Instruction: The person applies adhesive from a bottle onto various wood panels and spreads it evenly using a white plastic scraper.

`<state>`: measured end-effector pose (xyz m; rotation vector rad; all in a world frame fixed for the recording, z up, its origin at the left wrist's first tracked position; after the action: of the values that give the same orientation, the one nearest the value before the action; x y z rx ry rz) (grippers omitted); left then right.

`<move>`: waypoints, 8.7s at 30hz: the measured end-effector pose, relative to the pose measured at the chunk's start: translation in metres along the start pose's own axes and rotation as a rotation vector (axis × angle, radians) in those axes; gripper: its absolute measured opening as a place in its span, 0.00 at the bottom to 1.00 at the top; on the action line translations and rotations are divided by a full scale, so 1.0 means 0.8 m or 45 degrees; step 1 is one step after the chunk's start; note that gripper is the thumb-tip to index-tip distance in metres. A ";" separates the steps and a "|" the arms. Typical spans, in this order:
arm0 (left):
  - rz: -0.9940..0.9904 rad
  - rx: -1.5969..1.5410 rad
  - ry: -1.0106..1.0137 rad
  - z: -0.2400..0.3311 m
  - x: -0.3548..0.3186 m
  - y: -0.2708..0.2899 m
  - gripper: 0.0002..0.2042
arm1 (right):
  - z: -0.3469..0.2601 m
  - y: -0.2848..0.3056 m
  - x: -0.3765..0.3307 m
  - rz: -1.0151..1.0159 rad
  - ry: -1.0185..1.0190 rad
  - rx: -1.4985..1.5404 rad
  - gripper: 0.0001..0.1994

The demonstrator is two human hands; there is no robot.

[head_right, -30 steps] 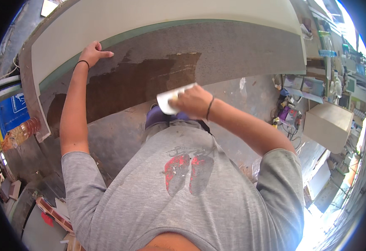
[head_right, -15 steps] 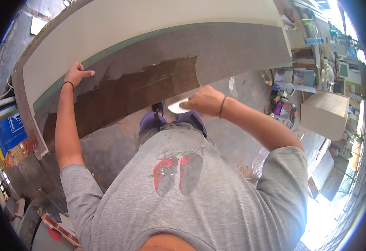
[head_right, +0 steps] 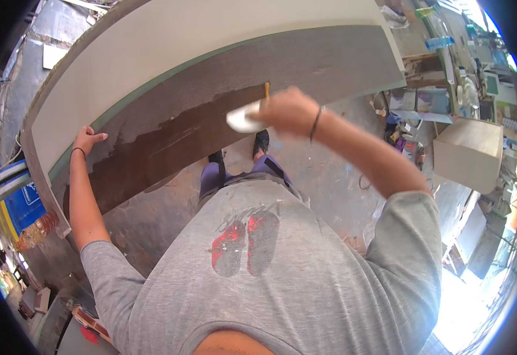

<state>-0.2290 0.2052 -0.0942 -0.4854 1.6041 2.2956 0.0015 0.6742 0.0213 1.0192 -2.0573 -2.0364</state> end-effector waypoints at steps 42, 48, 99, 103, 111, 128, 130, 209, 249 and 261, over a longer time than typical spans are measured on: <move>0.149 0.268 -0.519 0.558 -0.023 -0.252 0.52 | 0.240 -0.050 -0.050 0.057 -0.266 0.127 0.22; 0.134 0.276 -0.487 0.559 -0.024 -0.249 0.54 | 0.154 -0.092 -0.079 -0.123 -0.067 0.177 0.16; 1.671 -0.373 -0.226 0.328 -0.350 -0.108 0.19 | 0.242 -0.555 -0.327 -0.490 -0.649 0.620 0.20; 1.909 -0.479 0.215 0.121 -0.399 -0.040 0.22 | 0.217 -0.557 -0.273 -0.550 -0.699 0.670 0.19; 1.976 -0.433 0.908 -0.294 -0.410 0.116 0.50 | 0.135 -0.479 -0.098 -0.344 -0.961 0.820 0.17; 1.602 -0.373 0.176 -0.440 -0.235 0.339 0.43 | -0.152 -0.420 -0.261 -0.148 -2.164 1.218 0.23; 1.704 -0.294 0.127 -0.401 -0.239 0.350 0.43 | -0.175 -0.457 -0.286 -0.187 -2.120 1.148 0.17; 0.786 -0.025 -0.769 0.121 -0.354 0.199 0.45 | -0.204 0.244 0.102 1.097 0.643 0.930 0.29; 0.957 -0.642 -0.774 0.224 -0.061 0.209 0.45 | -0.054 0.012 0.012 0.754 -0.355 0.485 0.22; 1.086 -0.765 -0.703 0.190 0.028 0.163 0.47 | -0.060 0.030 -0.001 0.786 -0.174 0.025 0.15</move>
<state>-0.3205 0.3062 0.0546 0.8386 0.8955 3.1080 0.0163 0.6305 0.0490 0.1912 -2.0997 -1.7870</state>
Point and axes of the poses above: each hand's wrist, its own x-axis towards the middle knuckle, its own y-axis out of the back of the hand, z = x × y, the point moved 9 cm from there along x, towards the middle knuckle, and after that the axes turned 1 degree about -y, right-handed, at the moved point
